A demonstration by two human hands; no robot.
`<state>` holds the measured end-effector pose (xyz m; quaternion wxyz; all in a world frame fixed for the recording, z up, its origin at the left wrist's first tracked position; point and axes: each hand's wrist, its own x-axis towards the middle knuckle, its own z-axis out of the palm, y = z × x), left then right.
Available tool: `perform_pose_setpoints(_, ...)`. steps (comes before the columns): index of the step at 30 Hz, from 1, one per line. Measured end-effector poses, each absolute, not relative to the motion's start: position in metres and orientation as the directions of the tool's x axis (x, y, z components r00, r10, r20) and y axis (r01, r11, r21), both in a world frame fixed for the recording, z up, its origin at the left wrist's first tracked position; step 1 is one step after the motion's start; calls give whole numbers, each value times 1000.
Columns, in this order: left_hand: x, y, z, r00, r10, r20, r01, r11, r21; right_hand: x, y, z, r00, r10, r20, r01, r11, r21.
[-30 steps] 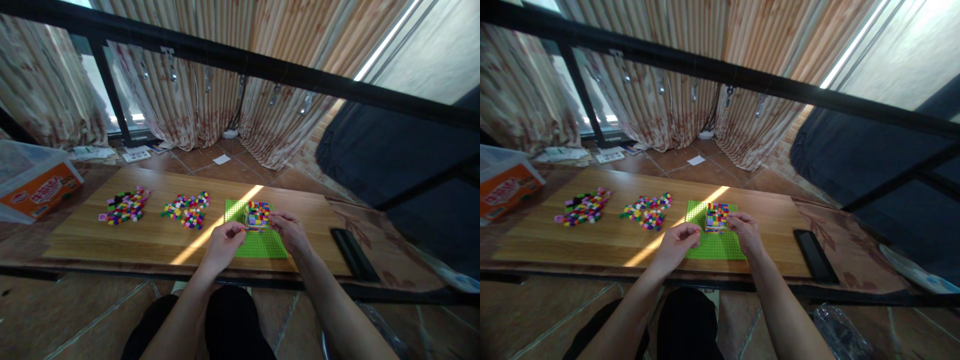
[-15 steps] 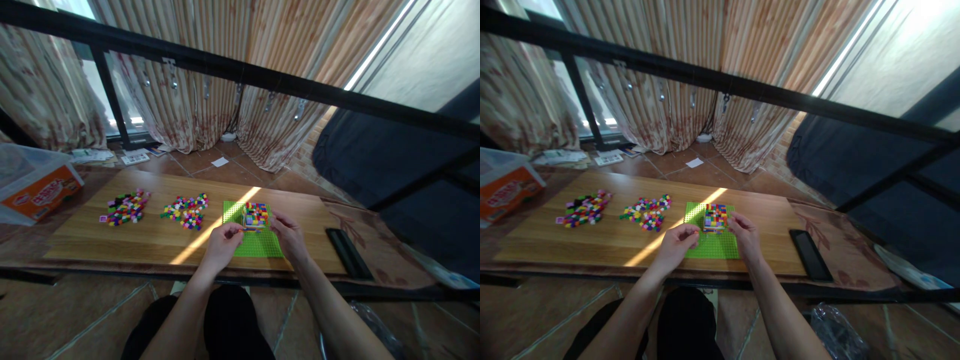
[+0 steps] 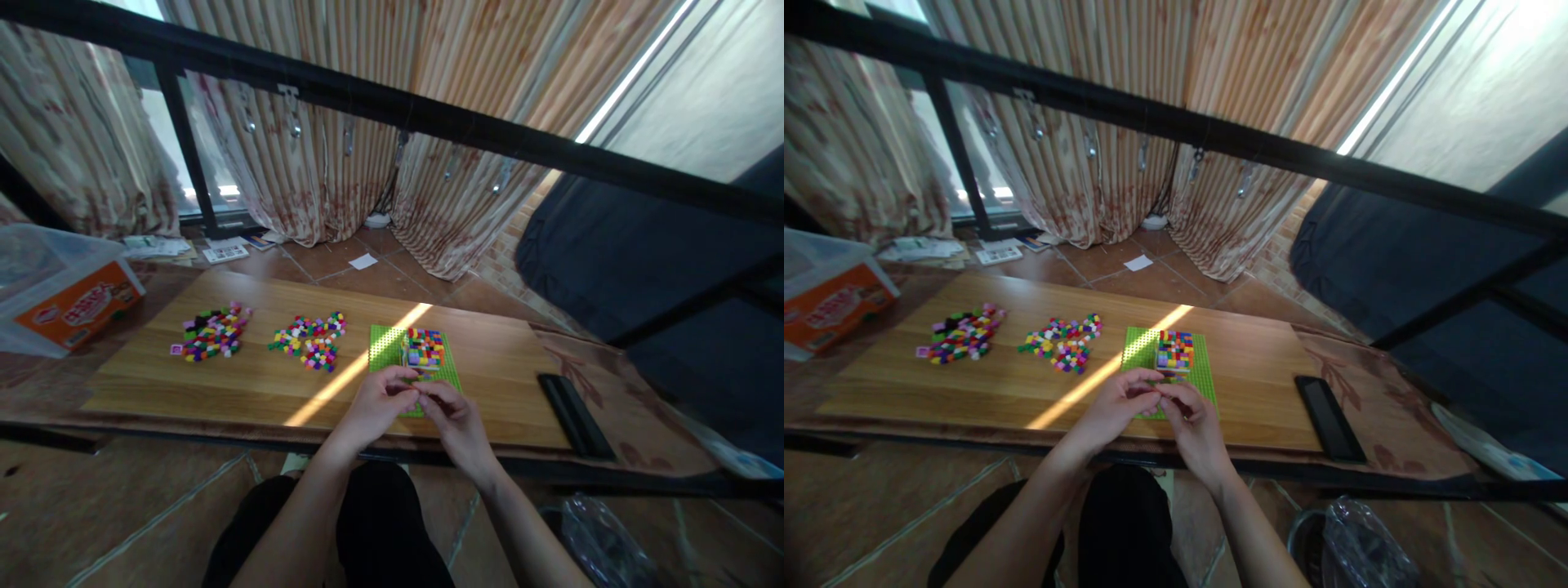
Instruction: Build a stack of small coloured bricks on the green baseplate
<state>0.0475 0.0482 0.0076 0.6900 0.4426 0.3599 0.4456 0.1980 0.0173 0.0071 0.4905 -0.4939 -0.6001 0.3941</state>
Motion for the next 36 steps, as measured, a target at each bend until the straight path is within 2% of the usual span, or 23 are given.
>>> perform_pose_setpoints(6,45,49,6,435,890,-136,-278,277,920,203,17,11,-70,966,248,260,257,-931)
perform_pose_setpoints(12,45,47,9,440,879,-186,-237,314,919,203,12,11,-49,955,292,358,290,-888)
perform_pose_setpoints(18,48,47,9,446,873,-196,-218,318,923,206,13,10,-43,946,323,365,316,-876)
perform_pose_setpoints(21,49,48,9,441,872,-212,-213,331,919,211,20,7,59,952,299,311,267,-912)
perform_pose_setpoints(24,49,48,10,416,879,-232,-175,328,928,220,34,6,254,941,225,175,184,-967)
perform_pose_setpoints(27,49,49,10,397,885,-242,-150,323,934,230,52,6,360,919,164,86,142,-986)
perform_pose_setpoints(36,50,50,4,405,894,-194,-152,275,949,240,78,-1,351,907,233,233,156,-960)
